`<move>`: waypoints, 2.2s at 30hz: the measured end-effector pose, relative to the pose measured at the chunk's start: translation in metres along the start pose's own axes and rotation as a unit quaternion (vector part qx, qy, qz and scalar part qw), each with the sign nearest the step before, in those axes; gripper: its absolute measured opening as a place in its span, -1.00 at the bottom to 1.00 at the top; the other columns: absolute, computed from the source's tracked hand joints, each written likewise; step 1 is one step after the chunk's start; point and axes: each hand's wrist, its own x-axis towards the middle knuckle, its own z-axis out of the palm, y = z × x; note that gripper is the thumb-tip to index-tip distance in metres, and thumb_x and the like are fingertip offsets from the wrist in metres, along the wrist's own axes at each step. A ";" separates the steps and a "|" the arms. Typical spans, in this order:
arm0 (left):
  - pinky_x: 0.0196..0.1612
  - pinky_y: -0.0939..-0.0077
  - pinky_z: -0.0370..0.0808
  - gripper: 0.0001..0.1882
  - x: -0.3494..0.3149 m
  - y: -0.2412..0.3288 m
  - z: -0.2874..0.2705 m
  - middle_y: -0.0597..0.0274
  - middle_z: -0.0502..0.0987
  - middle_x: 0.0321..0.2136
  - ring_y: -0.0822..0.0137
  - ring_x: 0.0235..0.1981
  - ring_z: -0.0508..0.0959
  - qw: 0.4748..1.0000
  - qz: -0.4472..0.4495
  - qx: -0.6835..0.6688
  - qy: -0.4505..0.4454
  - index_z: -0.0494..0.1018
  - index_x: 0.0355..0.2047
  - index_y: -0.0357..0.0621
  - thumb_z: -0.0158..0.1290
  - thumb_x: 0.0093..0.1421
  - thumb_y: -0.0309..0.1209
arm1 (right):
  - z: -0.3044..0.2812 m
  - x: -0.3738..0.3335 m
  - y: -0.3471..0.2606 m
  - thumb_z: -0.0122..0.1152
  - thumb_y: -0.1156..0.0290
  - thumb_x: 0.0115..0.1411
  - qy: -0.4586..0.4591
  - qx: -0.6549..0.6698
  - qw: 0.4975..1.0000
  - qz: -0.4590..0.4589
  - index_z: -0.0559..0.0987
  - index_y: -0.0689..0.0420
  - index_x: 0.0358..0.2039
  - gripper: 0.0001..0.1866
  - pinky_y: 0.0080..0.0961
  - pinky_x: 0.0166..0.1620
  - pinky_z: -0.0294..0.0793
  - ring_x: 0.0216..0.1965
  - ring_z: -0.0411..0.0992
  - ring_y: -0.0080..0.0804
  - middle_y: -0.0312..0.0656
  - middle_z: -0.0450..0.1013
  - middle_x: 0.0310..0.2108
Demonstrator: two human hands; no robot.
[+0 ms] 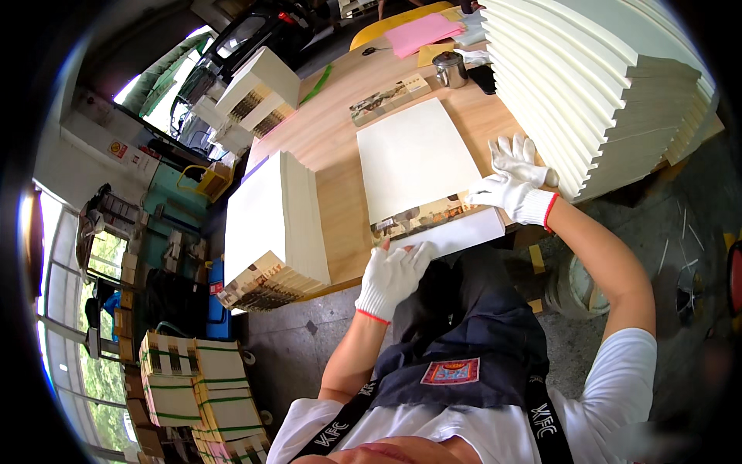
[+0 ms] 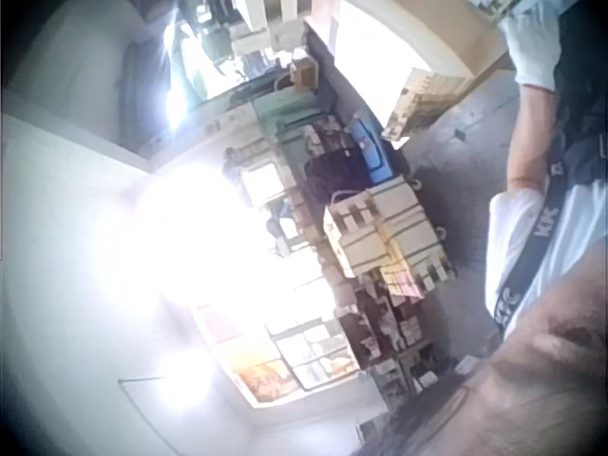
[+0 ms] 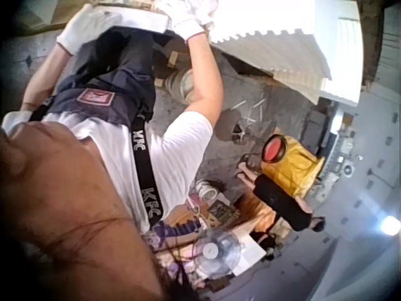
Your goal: The person repeatedly picks up a white rectangular sheet from a stack, places it on a wooden board, and smooths it down with gloved hands. They then lift the sheet and place it onto a growing stack of similar sheets on the table.
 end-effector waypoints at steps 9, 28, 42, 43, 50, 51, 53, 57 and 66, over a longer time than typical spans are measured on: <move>0.31 -0.12 0.24 -0.66 0.046 -0.012 0.021 0.06 0.06 0.33 -0.04 0.34 0.16 0.990 0.139 0.002 0.006 0.22 0.13 -0.02 -0.11 0.40 -0.29 | -0.035 0.010 -0.010 0.10 0.24 0.25 -0.253 0.099 0.957 -0.106 0.67 -0.13 -0.07 -0.71 0.05 0.38 -0.14 0.27 0.20 -0.08 -0.16 0.37 0.20; 0.12 -0.10 0.50 -0.80 -0.006 0.051 0.078 0.10 0.43 -0.09 0.11 -0.02 0.46 0.969 0.202 0.140 0.004 0.36 -0.14 -0.16 0.04 0.25 -0.42 | -0.016 0.082 -0.073 0.08 0.21 0.37 -0.168 0.659 0.655 0.329 0.43 0.20 0.14 -0.56 -0.44 -0.05 0.56 -0.09 0.52 -0.40 -0.18 0.50 -0.02; -0.37 0.64 0.46 -0.72 -0.209 0.225 -0.021 0.32 0.57 -0.40 0.54 -0.45 0.53 0.664 0.646 0.372 0.064 0.54 -0.16 -0.22 0.13 0.29 -0.24 | 0.064 0.163 -0.283 0.02 0.37 0.40 0.041 0.520 0.848 -0.092 0.42 0.31 0.18 -0.59 -0.44 0.29 0.29 0.20 0.39 -0.34 -0.05 0.44 0.16; -0.38 0.67 0.45 -0.71 -0.208 0.245 -0.027 0.31 0.58 -0.39 0.56 -0.46 0.52 0.634 0.658 0.398 0.080 0.54 -0.15 -0.23 0.11 0.31 -0.24 | 0.083 0.180 -0.291 0.03 0.34 0.39 0.028 0.562 0.819 -0.113 0.45 0.25 0.16 -0.61 -0.41 0.25 0.31 0.17 0.41 -0.31 -0.05 0.46 0.13; -0.14 0.51 0.37 -0.59 -0.196 0.328 -0.128 0.22 0.62 -0.34 0.41 -0.30 0.50 0.448 0.563 0.606 0.340 0.56 -0.19 -0.25 0.01 0.31 -0.11 | 0.098 0.199 -0.376 -0.01 -0.24 0.21 -0.138 0.216 0.967 0.010 0.52 0.15 -0.25 -0.39 -0.15 -0.11 0.43 -0.14 0.48 0.01 0.06 0.53 -0.20; -0.14 0.51 0.37 -0.59 -0.191 0.327 -0.125 0.22 0.61 -0.35 0.42 -0.29 0.50 0.466 0.555 0.598 0.341 0.56 -0.19 -0.25 0.01 0.31 -0.11 | 0.099 0.197 -0.370 -0.03 -0.23 0.22 -0.146 0.193 0.970 0.013 0.52 0.15 -0.25 -0.39 -0.14 -0.11 0.44 -0.14 0.48 0.02 0.06 0.53 -0.20; -0.14 0.51 0.37 -0.59 -0.188 0.317 -0.116 0.24 0.61 -0.36 0.43 -0.29 0.49 0.504 0.535 0.583 0.346 0.57 -0.18 -0.27 0.01 0.30 -0.12 | 0.091 0.190 -0.367 -0.01 -0.21 0.20 -0.151 0.194 0.969 0.030 0.53 0.16 -0.27 -0.41 -0.15 -0.11 0.44 -0.14 0.48 0.02 0.05 0.53 -0.18; -0.15 0.52 0.35 -0.61 -0.186 0.322 -0.118 0.27 0.58 -0.39 0.44 -0.30 0.48 0.504 0.557 0.565 0.341 0.56 -0.18 -0.29 0.01 0.31 -0.16 | 0.085 0.185 -0.376 0.00 -0.19 0.19 -0.145 0.194 0.969 0.037 0.54 0.17 -0.27 -0.42 -0.17 -0.09 0.43 -0.11 0.48 0.01 0.06 0.52 -0.13; 0.30 0.19 0.26 -0.16 -0.204 0.307 -0.053 -0.05 0.31 0.28 -0.06 0.25 0.34 0.100 0.602 0.727 0.314 0.18 0.36 -0.05 0.27 0.07 -0.41 | 0.072 0.175 -0.372 -0.08 -0.25 0.31 -0.180 0.256 0.949 0.016 0.62 0.15 -0.31 -0.35 -0.16 -0.10 0.47 -0.18 0.53 0.06 0.13 0.56 -0.28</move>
